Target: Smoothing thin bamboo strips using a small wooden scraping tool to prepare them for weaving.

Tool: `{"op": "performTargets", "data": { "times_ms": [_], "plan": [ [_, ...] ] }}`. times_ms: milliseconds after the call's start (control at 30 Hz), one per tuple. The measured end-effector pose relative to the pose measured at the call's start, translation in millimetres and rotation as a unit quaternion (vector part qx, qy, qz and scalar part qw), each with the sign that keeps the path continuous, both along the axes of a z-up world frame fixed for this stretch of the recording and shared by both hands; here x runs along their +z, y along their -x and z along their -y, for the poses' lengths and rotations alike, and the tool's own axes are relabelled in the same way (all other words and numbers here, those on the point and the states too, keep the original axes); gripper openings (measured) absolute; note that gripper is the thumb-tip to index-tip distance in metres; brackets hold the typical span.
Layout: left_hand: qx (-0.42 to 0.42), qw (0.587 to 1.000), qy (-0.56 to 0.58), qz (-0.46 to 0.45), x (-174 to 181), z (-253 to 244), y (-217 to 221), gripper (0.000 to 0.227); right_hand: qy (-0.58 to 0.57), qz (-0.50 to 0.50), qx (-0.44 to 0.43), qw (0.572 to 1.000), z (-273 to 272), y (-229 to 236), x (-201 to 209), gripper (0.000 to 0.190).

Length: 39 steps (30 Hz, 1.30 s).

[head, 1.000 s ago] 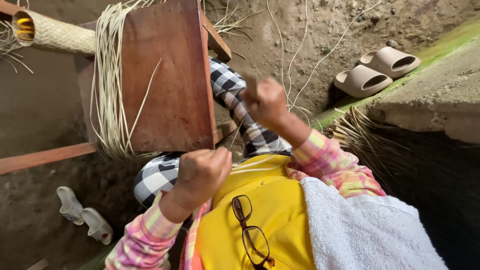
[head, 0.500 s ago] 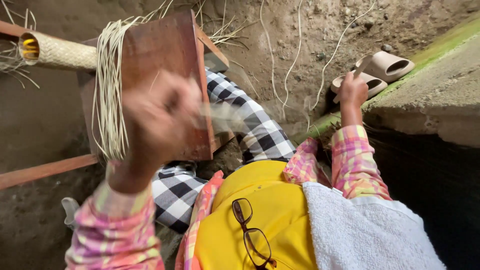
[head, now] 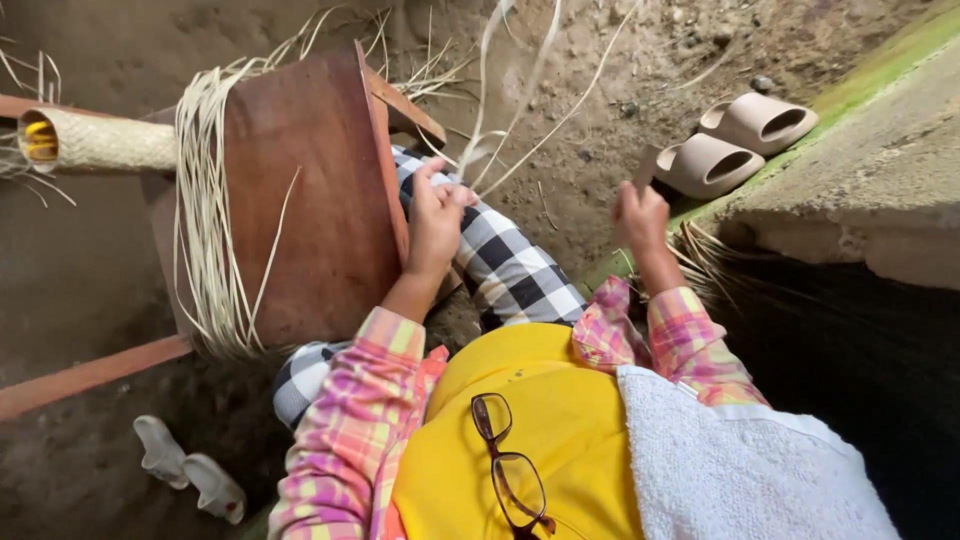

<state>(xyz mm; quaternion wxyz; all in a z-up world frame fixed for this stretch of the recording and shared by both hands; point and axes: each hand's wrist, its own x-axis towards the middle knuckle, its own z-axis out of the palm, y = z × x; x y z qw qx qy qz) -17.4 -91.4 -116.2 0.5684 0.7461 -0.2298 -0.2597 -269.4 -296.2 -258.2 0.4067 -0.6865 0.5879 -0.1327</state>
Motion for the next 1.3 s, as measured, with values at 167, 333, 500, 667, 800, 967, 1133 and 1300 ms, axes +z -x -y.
{"op": "performTargets", "data": {
  "times_ms": [167,333,500,667,800,967,1133,1300],
  "plan": [
    [-0.023,0.985,0.036,-0.165,-25,-14,25,0.040,-0.230,0.294,0.014,0.928,-66,-60,67,0.029],
    [0.006,0.980,0.050,-0.195,-7,-11,29,0.028,-0.334,0.407,-0.020,0.850,-100,-94,114,0.016],
    [0.022,0.976,0.059,-0.210,-25,-13,38,0.024,-0.338,0.456,-0.006,0.824,-104,-107,121,0.016],
    [-0.047,0.933,0.072,-0.349,-40,-24,47,0.016,-0.305,0.472,0.006,0.827,-99,-102,114,0.010],
    [-0.055,0.933,0.082,-0.347,-46,-23,51,0.015,-0.315,0.455,-0.010,0.833,-99,-100,116,0.012],
    [-0.029,0.944,0.099,-0.312,-44,-30,48,0.022,-0.342,0.392,-0.038,0.853,-96,-92,107,0.021],
    [-0.018,0.931,0.100,-0.350,-56,-32,49,0.019,-0.355,0.383,-0.077,0.849,-98,-90,110,0.028],
    [-0.059,0.913,0.074,-0.397,-71,-37,57,0.028,-0.332,0.383,-0.065,0.859,-95,-87,96,0.029]
  ]
}}
